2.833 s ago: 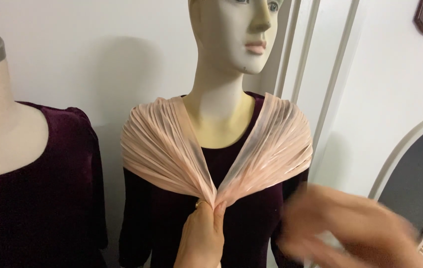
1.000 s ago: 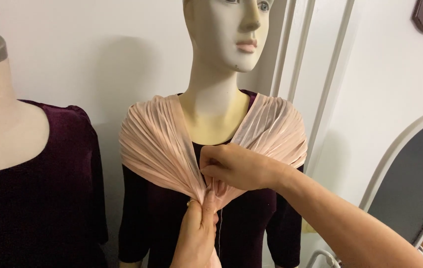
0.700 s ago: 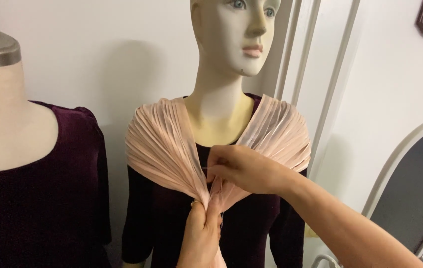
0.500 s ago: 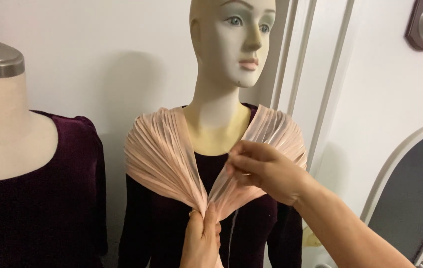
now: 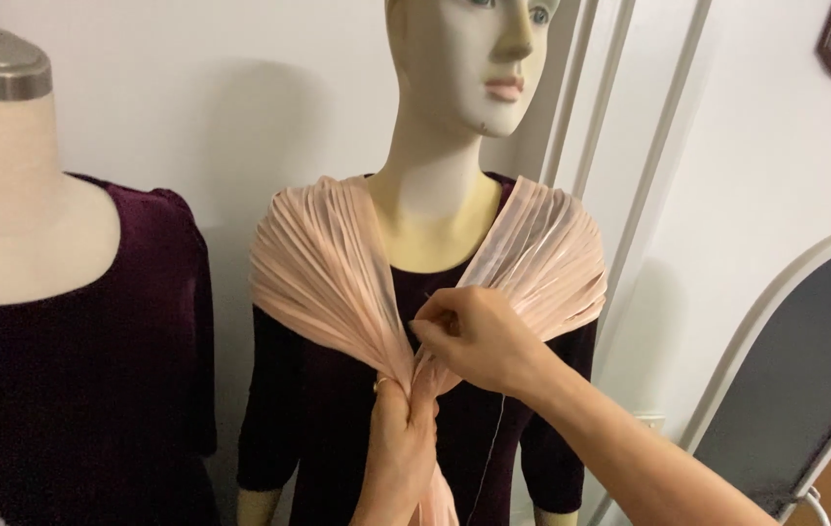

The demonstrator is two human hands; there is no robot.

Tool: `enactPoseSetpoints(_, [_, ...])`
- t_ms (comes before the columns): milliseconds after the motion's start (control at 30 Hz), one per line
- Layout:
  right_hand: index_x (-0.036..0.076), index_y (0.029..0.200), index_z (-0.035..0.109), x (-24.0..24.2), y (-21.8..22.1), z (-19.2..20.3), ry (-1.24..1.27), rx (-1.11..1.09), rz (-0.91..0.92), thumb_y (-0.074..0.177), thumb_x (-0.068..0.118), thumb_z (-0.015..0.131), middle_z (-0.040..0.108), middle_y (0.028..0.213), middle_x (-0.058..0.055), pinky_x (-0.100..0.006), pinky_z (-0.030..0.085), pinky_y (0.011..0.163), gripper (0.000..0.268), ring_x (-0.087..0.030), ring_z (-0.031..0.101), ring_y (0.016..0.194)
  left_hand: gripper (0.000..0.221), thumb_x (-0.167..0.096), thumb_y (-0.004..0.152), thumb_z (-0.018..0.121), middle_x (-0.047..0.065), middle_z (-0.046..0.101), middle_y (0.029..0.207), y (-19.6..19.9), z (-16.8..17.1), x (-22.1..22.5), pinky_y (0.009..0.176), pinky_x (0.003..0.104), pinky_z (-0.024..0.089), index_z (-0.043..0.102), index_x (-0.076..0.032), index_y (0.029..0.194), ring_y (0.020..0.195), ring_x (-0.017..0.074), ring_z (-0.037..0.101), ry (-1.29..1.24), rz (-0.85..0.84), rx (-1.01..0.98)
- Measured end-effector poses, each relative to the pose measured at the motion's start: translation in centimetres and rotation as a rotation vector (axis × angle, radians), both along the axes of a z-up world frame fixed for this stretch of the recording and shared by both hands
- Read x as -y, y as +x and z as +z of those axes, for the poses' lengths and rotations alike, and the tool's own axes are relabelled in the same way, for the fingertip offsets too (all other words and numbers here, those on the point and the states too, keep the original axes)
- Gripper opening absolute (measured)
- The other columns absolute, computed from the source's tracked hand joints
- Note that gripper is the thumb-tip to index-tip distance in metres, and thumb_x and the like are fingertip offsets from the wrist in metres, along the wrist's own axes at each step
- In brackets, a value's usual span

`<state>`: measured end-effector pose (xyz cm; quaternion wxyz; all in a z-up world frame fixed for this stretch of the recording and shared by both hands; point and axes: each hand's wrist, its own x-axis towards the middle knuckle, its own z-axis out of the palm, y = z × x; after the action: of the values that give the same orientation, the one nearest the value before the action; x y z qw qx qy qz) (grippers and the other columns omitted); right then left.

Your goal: Draping and hand-sewing pleated fabric onto a garment on a mannequin to create a decorative element

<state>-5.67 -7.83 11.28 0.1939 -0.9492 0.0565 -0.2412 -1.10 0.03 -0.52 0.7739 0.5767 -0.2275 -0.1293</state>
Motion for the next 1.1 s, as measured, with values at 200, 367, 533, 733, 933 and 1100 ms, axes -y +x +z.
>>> enactPoseSetpoints(200, [0.010, 0.069, 0.070, -0.5, 1.7, -0.9, -0.093, -0.036, -0.078, 0.081, 0.030, 0.059, 0.068, 0.061, 0.001, -0.028, 0.047, 0.058, 0.025, -0.012, 0.060, 0.056, 0.038, -0.039, 0.092, 0.050, 0.007, 0.060, 0.084, -0.5, 0.3, -0.1, 0.064, 0.028, 0.045, 0.051, -0.005, 0.110, 0.076, 0.0146, 0.053, 0.018, 0.081, 0.060])
enactPoseSetpoints(367, [0.010, 0.062, 0.065, -1.3, 2.5, -0.8, -0.086, -0.098, -0.173, 0.082, 0.034, 0.057, 0.063, 0.056, 0.001, -0.029, 0.044, 0.052, 0.033, -0.014, 0.057, 0.053, 0.042, -0.038, 0.090, 0.049, 0.011, 0.077, 0.107, -0.7, 0.6, -0.1, 0.088, 0.029, 0.057, 0.050, -0.007, 0.118, 0.106, 0.0199, 0.075, 0.060, 0.110, 0.071])
enactPoseSetpoints(533, [0.006, 0.054, 0.057, 0.3, 3.6, -1.6, -0.127, -0.037, -0.090, 0.071, 0.019, 0.055, 0.055, 0.050, -0.004, -0.032, 0.041, 0.051, 0.021, -0.014, 0.047, 0.049, 0.049, -0.043, 0.088, 0.053, 0.014, 0.071, 0.106, 0.7, -1.5, 0.9, 0.085, 0.030, 0.054, 0.053, -0.002, 0.114, 0.104, 0.0199, 0.069, 0.026, 0.196, 0.227])
enactPoseSetpoints(733, [0.004, 0.072, 0.073, 1.8, 1.7, 0.7, 0.384, -0.271, 0.111, 0.080, 0.013, 0.072, 0.056, 0.059, -0.001, -0.022, 0.032, 0.052, 0.012, -0.009, 0.043, 0.054, 0.036, -0.037, 0.093, 0.048, 0.001, 0.027, 0.060, -1.3, 1.5, -1.2, 0.046, 0.028, 0.029, 0.046, -0.010, 0.117, 0.050, 0.0113, 0.027, -0.142, -0.089, -0.092])
enactPoseSetpoints(933, [0.013, 0.083, 0.076, 1.6, 0.9, -0.1, 0.115, -0.126, 0.053, 0.079, 0.018, 0.069, 0.075, 0.079, 0.004, -0.020, 0.051, 0.070, 0.010, -0.004, 0.064, 0.072, 0.026, -0.032, 0.099, 0.050, 0.004, 0.031, 0.065, 0.3, -1.0, 0.2, 0.046, 0.028, 0.029, 0.043, -0.007, 0.094, 0.053, 0.0125, 0.029, -0.182, -0.095, -0.120])
enactPoseSetpoints(1100, [0.011, 0.080, 0.075, 0.8, -3.5, -1.4, 0.137, 0.134, 0.008, 0.083, 0.019, 0.064, 0.069, 0.068, 0.003, -0.022, 0.048, 0.060, 0.015, -0.007, 0.057, 0.062, 0.030, -0.032, 0.100, 0.051, 0.003, 0.032, 0.063, -0.3, -0.5, 0.0, 0.046, 0.029, 0.029, 0.037, -0.009, 0.087, 0.053, 0.0127, 0.030, -0.207, -0.070, -0.190])
